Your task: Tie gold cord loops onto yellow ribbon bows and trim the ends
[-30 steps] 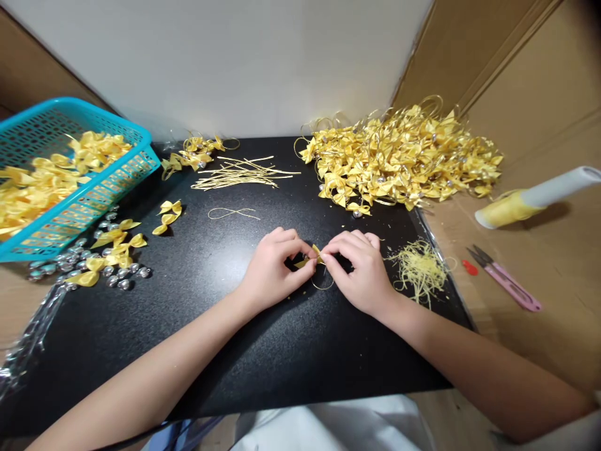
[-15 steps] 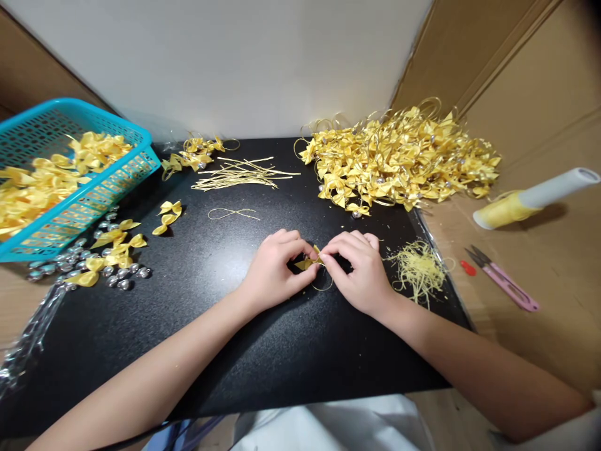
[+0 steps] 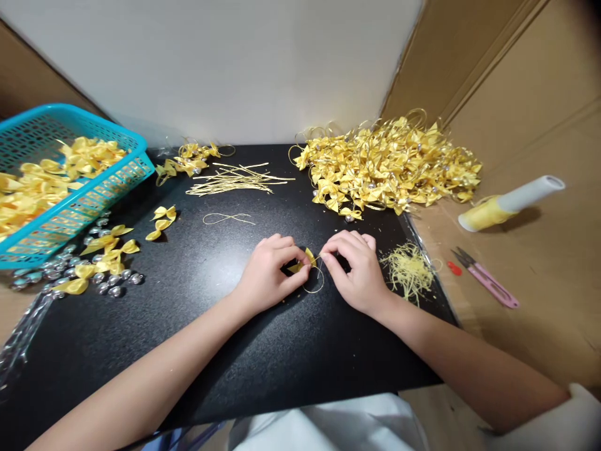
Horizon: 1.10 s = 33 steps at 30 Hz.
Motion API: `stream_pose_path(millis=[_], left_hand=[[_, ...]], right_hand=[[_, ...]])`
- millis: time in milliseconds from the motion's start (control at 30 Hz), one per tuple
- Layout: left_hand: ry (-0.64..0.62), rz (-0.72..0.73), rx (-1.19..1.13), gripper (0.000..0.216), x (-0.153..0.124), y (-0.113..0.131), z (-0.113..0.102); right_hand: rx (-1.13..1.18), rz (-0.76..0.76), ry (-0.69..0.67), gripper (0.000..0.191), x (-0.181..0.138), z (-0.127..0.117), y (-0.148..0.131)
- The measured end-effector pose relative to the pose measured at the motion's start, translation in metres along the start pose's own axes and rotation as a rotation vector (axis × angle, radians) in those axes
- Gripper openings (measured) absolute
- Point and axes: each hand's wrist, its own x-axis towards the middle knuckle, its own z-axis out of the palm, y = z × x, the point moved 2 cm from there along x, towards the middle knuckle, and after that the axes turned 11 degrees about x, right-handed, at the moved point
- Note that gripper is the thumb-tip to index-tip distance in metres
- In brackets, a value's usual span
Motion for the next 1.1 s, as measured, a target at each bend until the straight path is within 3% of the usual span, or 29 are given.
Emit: stream_pose_path(millis=[200,300,367,467,567,667,767,833,967,1033,1100], left_hand=[[0.002,0.007,-0.045,0.012,0.001,0.001,-0.001],[0.007,-0.003,-0.097,0.013,0.001,0.001,0.0],[0.002,-0.023,-0.122,0.013,0.0,0.0,0.001],[-0.005,-0.039,-0.139,0.015,0.0,-0.001,0.003],[-0.004,-0.036,-0.145,0.016,0.0,-0.002,0.004],[-0.015,-0.039,-0.156,0.015,0.0,-0.002,0.005],[-0.034,-0.055,-0.17,0.013,0.0,-0.001,0.006],[-0.04,-0.063,-0.173,0.013,-0.001,-0.001,0.005],[-0.035,-0.072,-0.169,0.014,-0.001,0.0,0.005],[-0.03,-0.063,-0.171,0.014,-0.001,-0.001,0.005],[-0.027,-0.049,-0.179,0.013,-0.001,-0.001,0.005]], right_hand=[[0.0,0.03,-0.003,0.016,0.002,0.002,0.001],[-0.009,0.078,-0.007,0.014,0.012,-0.011,0.004],[-0.035,0.098,0.043,0.009,0.016,-0.035,0.008],[-0.135,0.116,0.205,0.01,0.0,-0.092,0.021],[-0.407,0.195,0.36,0.017,-0.046,-0.149,0.046],[-0.666,0.311,0.427,0.031,-0.099,-0.18,0.074],[-0.852,0.437,0.39,0.046,-0.134,-0.183,0.091],[-0.877,0.431,0.362,0.046,-0.141,-0.177,0.095],[-0.853,0.404,0.331,0.036,-0.134,-0.172,0.092],[-0.809,0.496,0.333,0.034,-0.13,-0.174,0.089],[-0.743,0.644,0.428,0.032,-0.127,-0.177,0.083]])
